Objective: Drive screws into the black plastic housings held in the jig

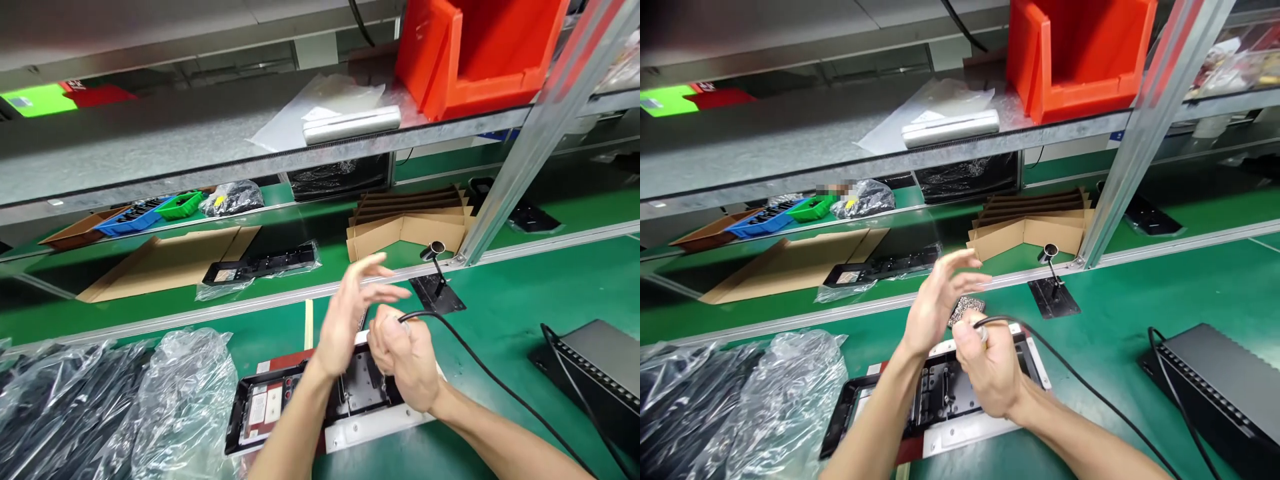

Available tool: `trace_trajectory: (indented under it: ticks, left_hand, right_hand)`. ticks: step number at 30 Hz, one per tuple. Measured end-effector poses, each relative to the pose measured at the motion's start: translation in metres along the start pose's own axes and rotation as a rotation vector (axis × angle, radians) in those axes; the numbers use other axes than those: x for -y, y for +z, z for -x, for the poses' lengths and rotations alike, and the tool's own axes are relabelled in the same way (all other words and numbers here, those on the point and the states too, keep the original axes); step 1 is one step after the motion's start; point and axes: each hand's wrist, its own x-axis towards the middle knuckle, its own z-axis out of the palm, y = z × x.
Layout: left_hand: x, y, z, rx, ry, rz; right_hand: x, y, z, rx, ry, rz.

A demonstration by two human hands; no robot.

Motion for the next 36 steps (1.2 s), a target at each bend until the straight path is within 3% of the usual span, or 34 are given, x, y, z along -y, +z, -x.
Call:
trace_trajectory:
  ticks: [3,5,8,12,16,21,25,28,32,36]
  left_hand:
    - [0.047,-0.017,-0.043,0.033,-0.184,-0.681]
    - [0.077,-0.02,-0.07,0.072,-0.212,-0.843]
    - [0.108,-0.013,-0.106,0.132,-0.192,-0.983]
    - [0.13,-0.006,-0.137,0.177,-0.225,-1.117]
    - [0.15,-0.015,-0.15,0.2,-0.321,-1.224]
    - [0.173,-0.028,-0.155,0.179,-0.399,-1.304]
    - [0.175,-0.018,-0.164,0.115,-0.36,-1.267]
    - [0.164,-0.01,-0.165,0.073,-0.303,-1.213]
    - [0.133,-0.018,-0.146,0.052,-0.262,-1.16]
    - [0.084,-0.04,-0.103,0.036,-0.261,-1.123]
  right_hand:
    - [-0.005,-0.001,0.005,0.024,0.062,-0.023]
    - [-0.006,-0.001,0.008,0.021,0.104,-0.023]
    - [-0.006,0.003,0.009,0.012,0.155,-0.019]
    - [-0.007,0.008,0.006,0.022,0.061,0.073]
    - [-0.009,0.007,0.004,0.032,0.007,0.155]
    - [-0.017,0.004,0.016,-0.02,0.078,0.195]
    - [-0.023,-0.002,0.02,-0.022,0.081,0.185]
    - [-0.021,-0.01,0.02,0.028,0.05,0.118]
    - [-0.01,-0.018,0.021,-0.036,0.098,0.007]
    - [0.002,-0.018,0.013,-0.045,0.137,-0.126]
